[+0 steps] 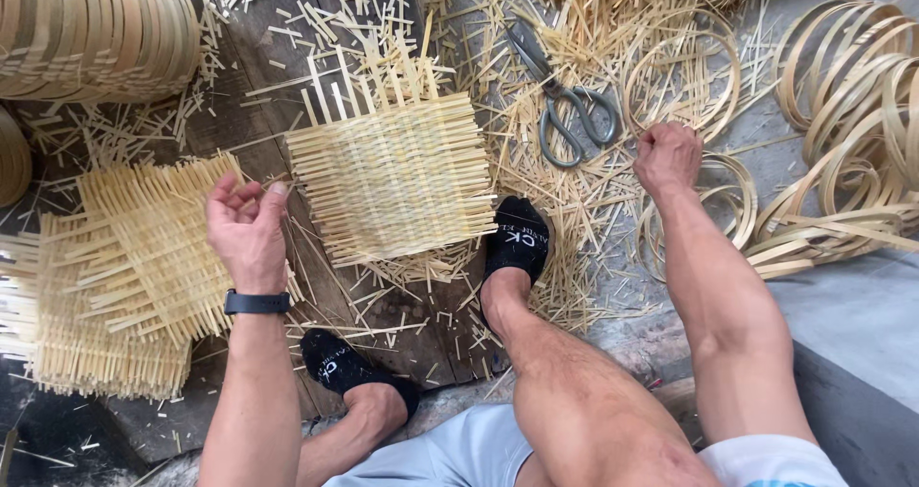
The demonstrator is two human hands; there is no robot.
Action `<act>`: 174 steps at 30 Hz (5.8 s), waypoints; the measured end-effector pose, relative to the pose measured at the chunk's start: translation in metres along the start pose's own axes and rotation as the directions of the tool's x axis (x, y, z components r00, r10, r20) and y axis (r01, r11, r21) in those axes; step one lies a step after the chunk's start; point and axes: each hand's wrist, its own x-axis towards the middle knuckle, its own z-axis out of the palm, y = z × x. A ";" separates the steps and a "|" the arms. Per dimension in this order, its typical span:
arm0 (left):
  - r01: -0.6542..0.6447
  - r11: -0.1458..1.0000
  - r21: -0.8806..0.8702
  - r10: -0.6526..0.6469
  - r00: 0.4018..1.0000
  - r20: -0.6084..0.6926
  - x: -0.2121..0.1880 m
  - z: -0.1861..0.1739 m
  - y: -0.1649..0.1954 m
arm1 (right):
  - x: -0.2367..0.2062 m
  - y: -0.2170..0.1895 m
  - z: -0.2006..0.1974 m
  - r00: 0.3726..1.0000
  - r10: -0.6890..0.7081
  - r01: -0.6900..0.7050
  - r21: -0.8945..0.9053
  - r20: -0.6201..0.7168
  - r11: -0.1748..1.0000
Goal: The person sits on the floor weaving a bamboo basket. They cut bamboo strips with scissors, weave strips into a flat mat, bend a thin bamboo rim around the woven mat, and press the mat over a round wooden form while trimming excess strips with scissors.
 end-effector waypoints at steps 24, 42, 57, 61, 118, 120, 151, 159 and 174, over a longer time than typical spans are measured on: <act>0.284 0.836 -0.471 0.094 0.770 0.631 -0.164 0.015 0.162 | -0.140 -0.311 -0.334 0.332 -0.888 0.937 0.223 -0.317 0.271; 0.504 0.844 -0.182 -0.230 0.648 0.726 -0.153 -0.010 0.152 | -0.183 -0.376 -0.297 0.218 -0.916 0.975 0.109 -0.337 0.192; 0.368 0.909 -0.194 -0.140 0.710 0.690 -0.158 -0.001 0.130 | -0.174 -0.350 -0.270 0.350 -0.881 0.909 0.344 -0.318 0.237; 0.134 0.935 -0.328 0.091 0.804 0.587 -0.152 -0.014 0.135 | -0.152 -0.336 -0.272 0.598 -0.782 0.723 0.542 -0.178 0.429; 0.561 0.477 -0.677 0.055 0.749 0.660 -0.155 0.069 0.124 | -0.128 -0.166 -0.296 0.895 -0.424 -0.077 0.983 0.142 0.166; 0.523 0.497 -0.692 0.110 0.754 0.648 -0.156 0.050 0.129 | -0.133 -0.188 -0.310 0.942 -0.332 0.264 0.702 -0.041 0.662; 0.445 0.849 -0.285 -0.202 0.771 0.604 -0.120 -0.032 0.177 | -0.132 -0.290 -0.267 0.694 -0.578 -0.447 0.886 0.430 0.122; 0.515 0.701 -0.493 -0.247 0.824 0.509 -0.098 -0.031 0.146 | -0.139 -0.301 -0.229 0.831 -0.403 -0.513 0.809 0.384 -0.288; 0.062 0.996 -0.061 -0.054 0.991 0.122 -0.032 0.001 0.022 | -0.084 -0.300 -0.127 0.969 -0.025 -0.183 0.785 0.244 0.592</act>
